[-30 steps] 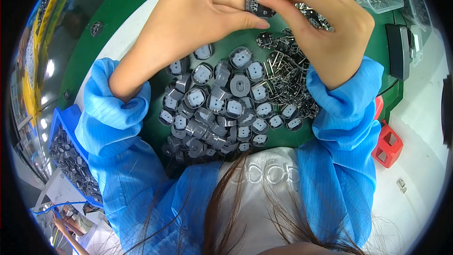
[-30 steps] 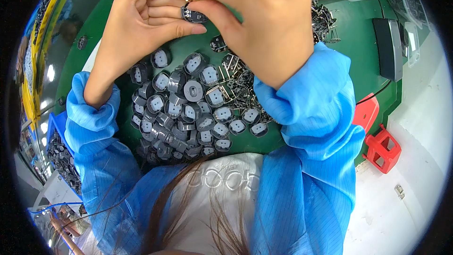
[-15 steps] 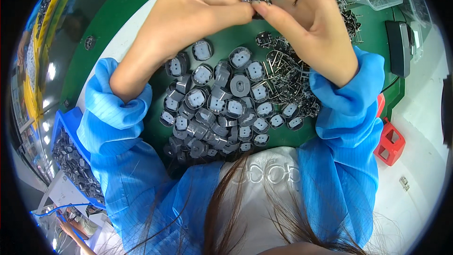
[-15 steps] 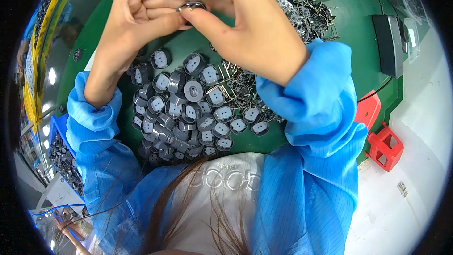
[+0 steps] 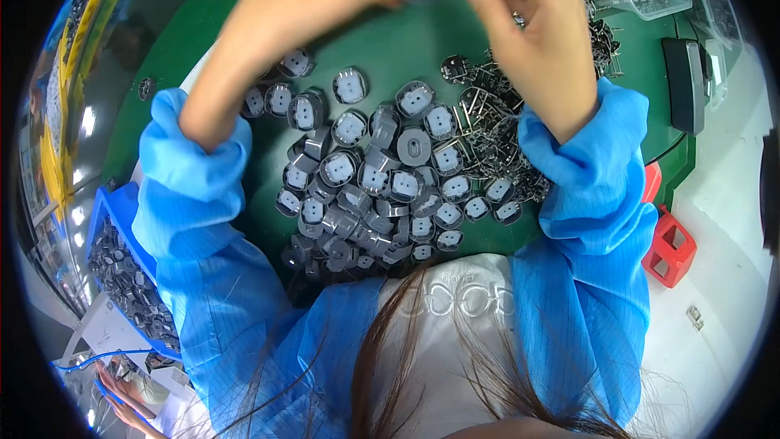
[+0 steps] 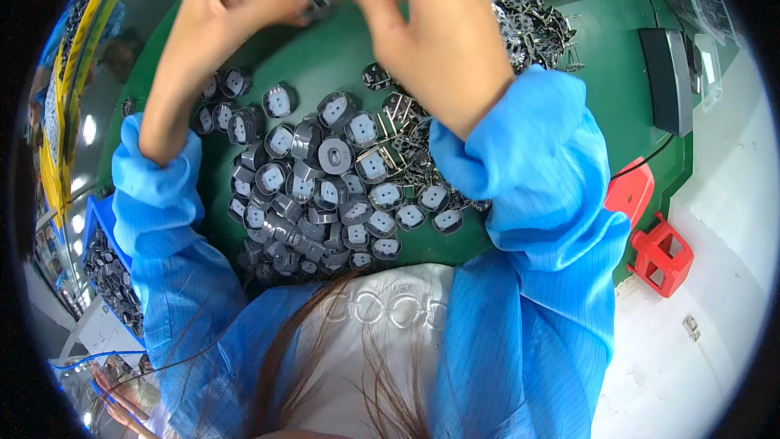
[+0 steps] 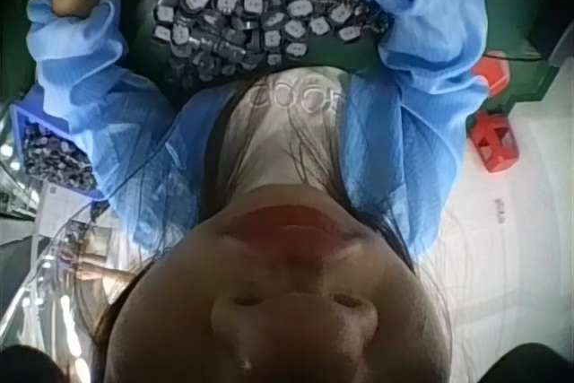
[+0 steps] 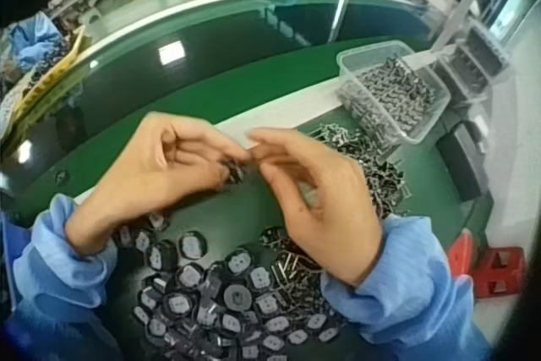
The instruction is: The person pours small grey plastic components from a yellow tray into a blue bin. They then repeatedly pick up individual grey plastic housings and metal pins from a green work surface, insert the pins into the housings, and place the assembled units back on the table.
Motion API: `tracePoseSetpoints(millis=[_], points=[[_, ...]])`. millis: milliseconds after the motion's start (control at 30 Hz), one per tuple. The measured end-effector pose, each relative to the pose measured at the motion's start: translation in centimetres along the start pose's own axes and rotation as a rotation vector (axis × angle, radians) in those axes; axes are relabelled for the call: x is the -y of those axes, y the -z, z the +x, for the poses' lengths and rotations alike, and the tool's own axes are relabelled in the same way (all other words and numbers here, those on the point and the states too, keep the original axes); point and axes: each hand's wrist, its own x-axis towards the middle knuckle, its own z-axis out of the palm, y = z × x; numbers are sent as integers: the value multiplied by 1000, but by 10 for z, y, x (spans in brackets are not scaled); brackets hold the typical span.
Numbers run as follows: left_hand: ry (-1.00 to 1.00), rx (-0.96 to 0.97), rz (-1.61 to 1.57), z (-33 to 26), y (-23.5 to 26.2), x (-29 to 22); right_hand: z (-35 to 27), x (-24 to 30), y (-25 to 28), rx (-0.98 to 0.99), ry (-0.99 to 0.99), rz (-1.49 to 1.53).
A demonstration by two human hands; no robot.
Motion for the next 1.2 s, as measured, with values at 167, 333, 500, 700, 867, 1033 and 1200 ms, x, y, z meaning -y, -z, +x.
tracePoseSetpoints(millis=[167, 333, 500, 700, 867, 1033, 1200], points=[[-49, -311, 386, 15, 62, 24, 6, -22, 7, -128, 229, -741], [-392, -629, 1211, 19, 72, 61, 3, -20, 5, -55, 119, -660], [-416, -160, 756, 8, 34, 17, 4, -14, -1, -233, 197, -443], [-340, 552, 357, -21, -16, 13, 2, -8, 0, -147, -78, 74], [-286, 415, 496, -16, -14, 8, -2, -1, -3, -160, -33, 41], [-241, 54, 744, -11, -6, 15, 3, 4, 5, -81, -227, 290], [83, 38, 832, -9, -8, -18, 5, 11, 2, -179, -240, 318]])
